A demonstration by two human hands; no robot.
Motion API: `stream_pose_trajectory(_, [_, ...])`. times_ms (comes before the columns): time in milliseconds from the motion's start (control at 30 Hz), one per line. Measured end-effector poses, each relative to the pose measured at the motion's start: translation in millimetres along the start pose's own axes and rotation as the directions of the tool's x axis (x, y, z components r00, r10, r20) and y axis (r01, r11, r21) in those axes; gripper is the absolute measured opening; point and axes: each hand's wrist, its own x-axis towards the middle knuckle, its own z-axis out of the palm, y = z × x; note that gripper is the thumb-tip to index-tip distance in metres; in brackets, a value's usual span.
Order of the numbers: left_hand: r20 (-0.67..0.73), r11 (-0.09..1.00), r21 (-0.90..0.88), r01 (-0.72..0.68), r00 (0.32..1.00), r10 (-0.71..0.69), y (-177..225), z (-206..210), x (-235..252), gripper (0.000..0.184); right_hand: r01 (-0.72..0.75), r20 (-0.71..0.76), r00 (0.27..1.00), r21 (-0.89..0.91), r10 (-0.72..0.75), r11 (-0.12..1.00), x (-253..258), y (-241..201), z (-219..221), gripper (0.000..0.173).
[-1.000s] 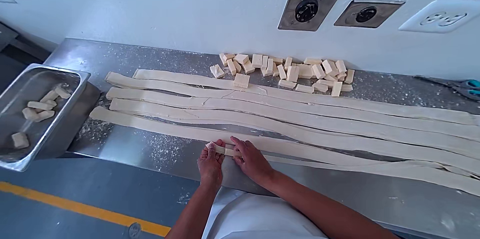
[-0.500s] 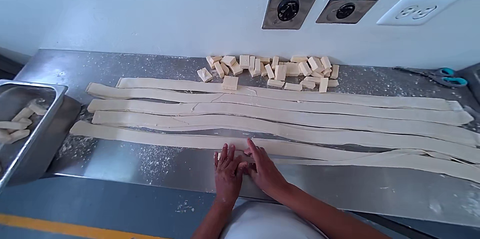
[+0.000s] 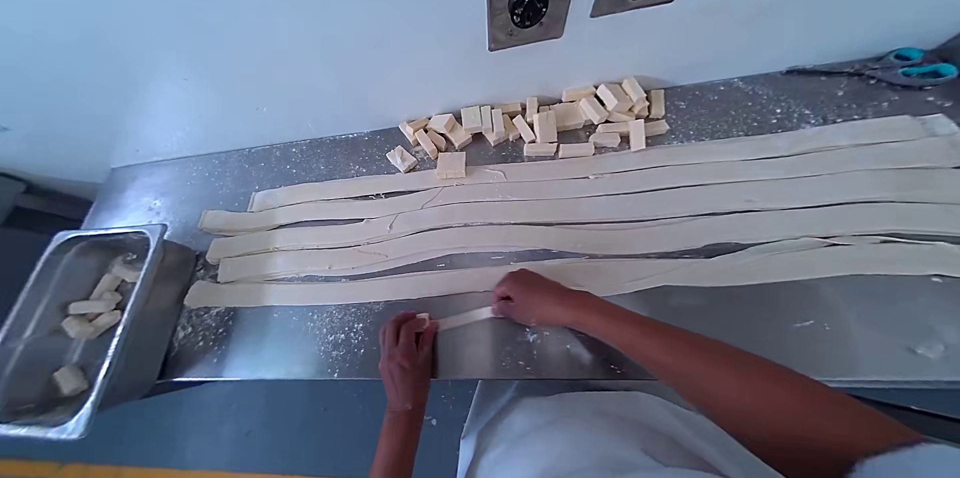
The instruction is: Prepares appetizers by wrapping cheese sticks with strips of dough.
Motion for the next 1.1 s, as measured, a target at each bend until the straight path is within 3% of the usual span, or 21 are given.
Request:
stream_pose_trajectory(100, [0.096, 0.996, 0.064, -0.066, 0.994, 0.06, 0.8, -13.3, -7.1, 0.023, -0.054, 0.076, 0.995, -0.031, 0.056, 0.998, -33.2, 9.6, 5.3, 0.032])
stream_pose_trajectory(233, [0.114, 0.999, -0.047, 0.017, 0.993, -0.012, 1.6, -14.2, -3.8, 0.018, 0.065, 0.135, 0.988, 0.057, -0.073, 0.996, -64.9, 12.0, 35.0, 0.032])
stream_pose_trajectory(367, [0.066, 0.999, 0.0, 0.034, 0.997, -0.034, 3.3, 8.1, -15.8, 0.047, 0.171, 0.081, 0.979, 0.18, -0.188, 0.969, -78.5, 14.6, 54.7, 0.029])
stream_pose_trajectory(567, [0.003, 0.999, 0.032, -0.018, 1.0, 0.018, 11.7, 27.0, -14.2, 0.032, 0.285, 0.024, 0.957, 0.119, -0.29, 0.951, -90.3, 26.1, 55.1, 0.028])
stream_pose_trajectory(667, [0.073, 0.997, -0.002, -0.078, 0.994, 0.078, 14.4, 21.1, -18.0, 0.034, 0.321, -0.038, 0.947, 0.141, -0.319, 0.937, -97.0, 28.1, 54.7, 0.028])
stream_pose_trajectory(767, [0.144, 0.995, -0.091, -0.041, 0.988, 0.054, 9.2, 6.4, -11.4, 0.03, 0.329, -0.086, 0.944, 0.146, -0.32, 0.933, -98.0, 31.6, 59.2, 0.027])
stream_pose_trajectory(933, [0.114, 0.987, -0.131, -0.09, 0.988, 0.105, 7.5, 16.8, -15.0, 0.033, 0.371, -0.007, 0.928, 0.109, -0.373, 0.922, -97.9, 29.5, 58.7, 0.027])
stream_pose_trajectory(1033, [0.052, 0.997, -0.047, -0.065, 0.996, 0.067, 15.1, 22.2, -10.9, 0.027, 0.396, 0.079, 0.914, 0.054, -0.399, 0.917, -95.2, 25.0, 58.3, 0.029])
stream_pose_trajectory(1100, [0.104, 0.995, -0.005, -0.096, 0.99, 0.096, 24.6, 23.9, -13.0, 0.029, 0.394, 0.123, 0.911, 0.009, -0.393, 0.919, -93.9, 20.7, 56.8, 0.03])
